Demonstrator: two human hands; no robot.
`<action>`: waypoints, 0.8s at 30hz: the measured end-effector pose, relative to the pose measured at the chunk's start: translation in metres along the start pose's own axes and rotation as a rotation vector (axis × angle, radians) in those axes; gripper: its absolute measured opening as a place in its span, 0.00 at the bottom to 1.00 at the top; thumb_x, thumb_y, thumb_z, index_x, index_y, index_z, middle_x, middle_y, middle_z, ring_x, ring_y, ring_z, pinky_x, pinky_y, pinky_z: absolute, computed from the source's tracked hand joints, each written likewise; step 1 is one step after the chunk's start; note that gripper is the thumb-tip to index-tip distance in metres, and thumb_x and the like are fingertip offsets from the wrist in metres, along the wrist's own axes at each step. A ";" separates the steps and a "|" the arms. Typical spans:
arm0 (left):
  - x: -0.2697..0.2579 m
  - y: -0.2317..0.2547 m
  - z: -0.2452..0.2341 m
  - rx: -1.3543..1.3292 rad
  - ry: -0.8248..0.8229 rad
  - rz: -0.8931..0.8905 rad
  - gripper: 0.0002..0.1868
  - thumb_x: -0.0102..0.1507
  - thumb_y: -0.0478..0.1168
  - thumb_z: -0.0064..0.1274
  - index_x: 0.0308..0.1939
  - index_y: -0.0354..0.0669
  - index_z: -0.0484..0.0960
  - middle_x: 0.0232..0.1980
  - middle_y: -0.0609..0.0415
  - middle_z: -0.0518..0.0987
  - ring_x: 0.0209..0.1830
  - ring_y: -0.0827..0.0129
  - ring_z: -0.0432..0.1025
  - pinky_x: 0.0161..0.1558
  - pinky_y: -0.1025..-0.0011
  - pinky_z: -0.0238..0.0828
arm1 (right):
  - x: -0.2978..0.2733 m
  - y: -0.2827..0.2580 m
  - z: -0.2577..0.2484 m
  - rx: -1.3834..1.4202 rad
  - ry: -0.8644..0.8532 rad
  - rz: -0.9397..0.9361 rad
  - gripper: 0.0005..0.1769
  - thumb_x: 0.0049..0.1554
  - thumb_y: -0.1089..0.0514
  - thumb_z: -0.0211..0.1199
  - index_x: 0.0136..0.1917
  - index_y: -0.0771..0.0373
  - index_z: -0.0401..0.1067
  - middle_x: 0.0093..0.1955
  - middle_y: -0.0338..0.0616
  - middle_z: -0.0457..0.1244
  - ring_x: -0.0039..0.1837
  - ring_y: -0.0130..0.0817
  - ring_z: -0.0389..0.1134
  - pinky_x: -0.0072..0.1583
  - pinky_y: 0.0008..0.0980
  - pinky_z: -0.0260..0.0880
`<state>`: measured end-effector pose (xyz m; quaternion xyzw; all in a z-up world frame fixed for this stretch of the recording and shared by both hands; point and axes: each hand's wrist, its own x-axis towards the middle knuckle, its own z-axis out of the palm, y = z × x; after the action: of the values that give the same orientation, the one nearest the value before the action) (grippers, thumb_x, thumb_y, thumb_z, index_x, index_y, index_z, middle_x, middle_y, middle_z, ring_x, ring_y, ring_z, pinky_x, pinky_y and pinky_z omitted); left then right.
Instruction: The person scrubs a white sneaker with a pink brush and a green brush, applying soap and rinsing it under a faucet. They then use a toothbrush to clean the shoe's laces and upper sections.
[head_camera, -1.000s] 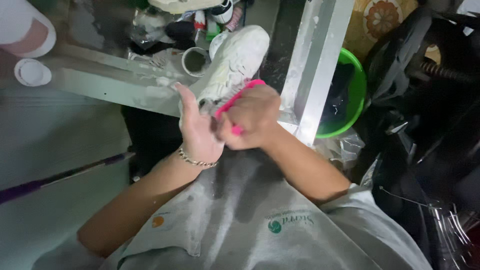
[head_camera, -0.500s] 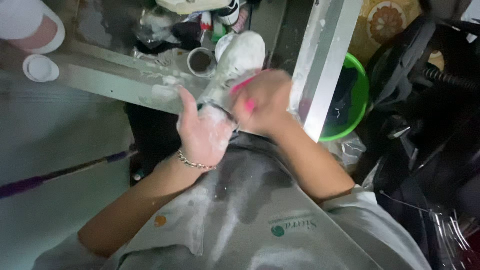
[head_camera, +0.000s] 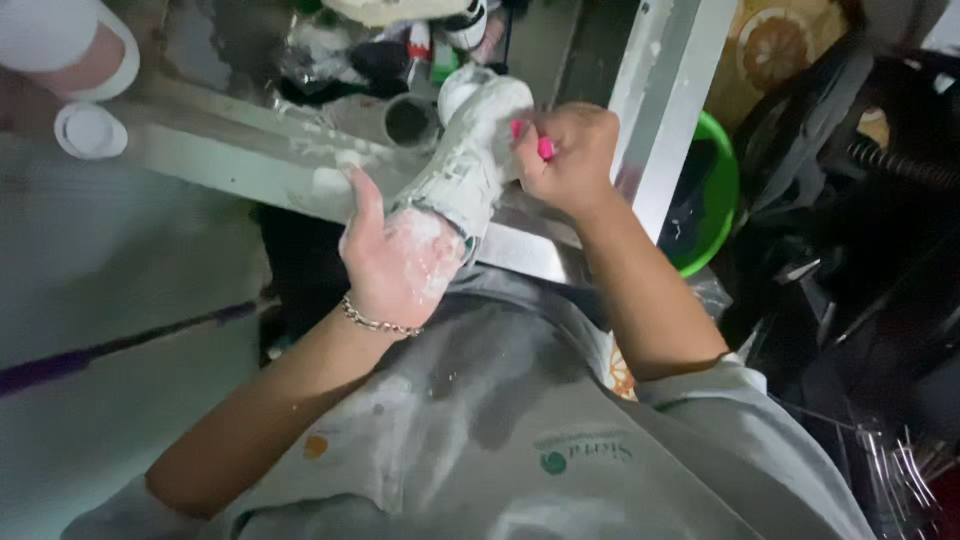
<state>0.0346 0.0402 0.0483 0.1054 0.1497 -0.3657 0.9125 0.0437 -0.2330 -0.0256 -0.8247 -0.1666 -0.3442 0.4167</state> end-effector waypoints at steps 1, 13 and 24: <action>0.002 0.004 0.008 -0.004 -0.030 -0.006 0.65 0.78 0.82 0.47 0.97 0.25 0.62 1.02 0.28 0.50 1.03 0.38 0.43 1.01 0.36 0.36 | 0.006 -0.008 0.006 -0.084 -0.029 -0.045 0.30 0.71 0.53 0.73 0.30 0.51 0.64 0.25 0.43 0.58 0.28 0.53 0.65 0.36 0.46 0.62; -0.005 0.020 0.007 0.093 -0.013 -0.025 0.62 0.79 0.76 0.41 0.89 0.13 0.68 0.91 0.22 0.72 0.90 0.43 0.71 0.73 0.59 0.75 | 0.011 0.040 -0.038 -0.047 0.277 0.385 0.35 0.77 0.63 0.70 0.32 0.52 0.57 0.30 0.35 0.51 0.36 0.31 0.59 0.45 0.39 0.68; -0.007 0.035 0.003 0.106 0.016 0.080 0.46 0.83 0.53 0.55 0.93 0.18 0.64 0.98 0.25 0.63 1.02 0.37 0.58 1.00 0.41 0.55 | 0.018 0.086 -0.013 0.207 0.291 0.801 0.26 0.79 0.33 0.66 0.45 0.49 0.72 0.41 0.31 0.63 0.42 0.28 0.65 0.46 0.33 0.63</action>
<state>0.0546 0.0686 0.0564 0.1624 0.1333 -0.3355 0.9183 0.0991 -0.2951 -0.0574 -0.7210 0.1934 -0.2496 0.6168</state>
